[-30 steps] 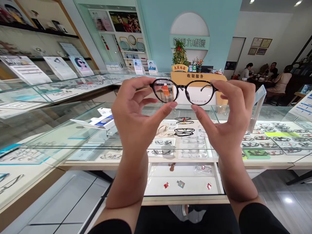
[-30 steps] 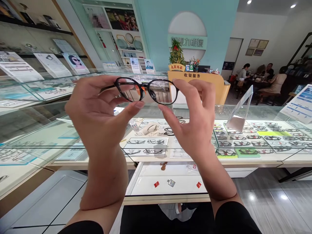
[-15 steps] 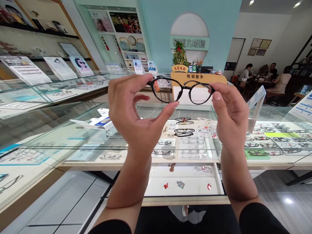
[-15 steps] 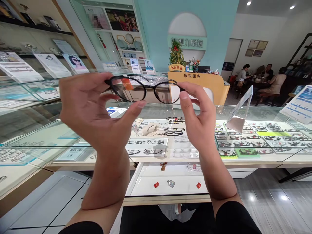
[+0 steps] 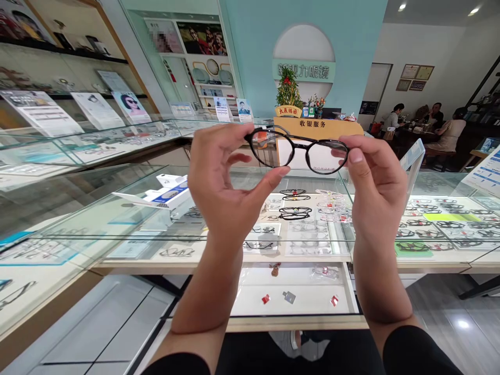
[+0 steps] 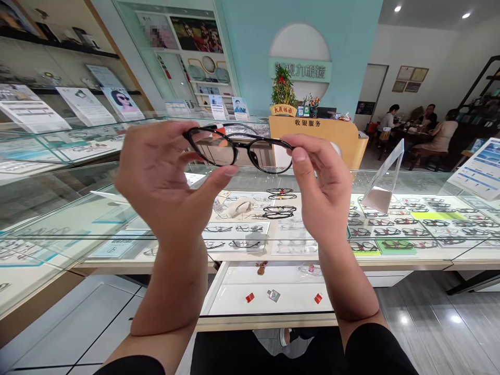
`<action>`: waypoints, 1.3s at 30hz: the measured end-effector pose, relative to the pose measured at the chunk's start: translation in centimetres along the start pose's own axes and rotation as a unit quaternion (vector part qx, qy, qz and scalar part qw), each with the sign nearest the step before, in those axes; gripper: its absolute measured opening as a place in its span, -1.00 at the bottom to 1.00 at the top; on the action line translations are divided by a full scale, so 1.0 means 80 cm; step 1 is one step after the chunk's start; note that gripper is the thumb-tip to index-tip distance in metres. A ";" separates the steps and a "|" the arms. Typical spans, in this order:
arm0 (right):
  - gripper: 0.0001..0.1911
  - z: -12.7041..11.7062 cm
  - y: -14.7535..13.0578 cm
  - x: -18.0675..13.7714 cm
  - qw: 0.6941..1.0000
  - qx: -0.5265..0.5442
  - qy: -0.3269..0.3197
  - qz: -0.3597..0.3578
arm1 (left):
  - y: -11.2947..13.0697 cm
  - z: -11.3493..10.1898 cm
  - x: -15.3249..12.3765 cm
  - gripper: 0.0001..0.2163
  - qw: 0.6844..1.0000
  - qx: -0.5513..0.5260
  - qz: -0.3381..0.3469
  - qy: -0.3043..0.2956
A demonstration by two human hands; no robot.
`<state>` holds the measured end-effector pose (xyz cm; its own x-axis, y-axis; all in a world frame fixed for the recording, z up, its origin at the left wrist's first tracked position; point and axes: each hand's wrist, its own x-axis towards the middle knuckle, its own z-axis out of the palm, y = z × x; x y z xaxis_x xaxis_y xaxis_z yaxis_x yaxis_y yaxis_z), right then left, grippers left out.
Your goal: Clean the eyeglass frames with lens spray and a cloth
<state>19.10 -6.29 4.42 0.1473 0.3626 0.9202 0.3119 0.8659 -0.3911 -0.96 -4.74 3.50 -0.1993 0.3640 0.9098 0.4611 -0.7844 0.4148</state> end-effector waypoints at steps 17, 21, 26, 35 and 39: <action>-0.66 -0.008 0.036 -0.001 0.999 -0.024 -0.036 0.016 | 0.000 0.011 0.003 -0.50 0.991 -0.125 0.037 0.033; -0.73 -0.007 0.026 -0.002 0.997 0.050 -0.038 0.040 | 0.006 0.013 0.005 -0.48 0.975 -0.217 -0.010 0.044; -0.78 -0.010 0.026 0.000 0.990 0.103 -0.062 0.070 | -0.001 0.014 0.008 -0.51 0.942 -0.330 -0.062 0.033; -0.60 -0.004 0.052 0.012 0.978 0.079 -0.194 -0.018 | -0.026 0.040 0.010 -0.75 0.794 -0.462 -0.367 -0.147; -0.67 0.000 0.079 0.016 0.980 0.028 -0.193 -0.049 | -0.036 0.061 -0.001 -0.69 0.695 -0.486 -0.508 -0.152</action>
<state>21.27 -0.37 3.17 -0.2497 0.3706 0.8946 0.2540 0.9166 -0.3088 1.95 -0.05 2.16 0.2657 0.9508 0.1595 -0.6147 0.0396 0.7877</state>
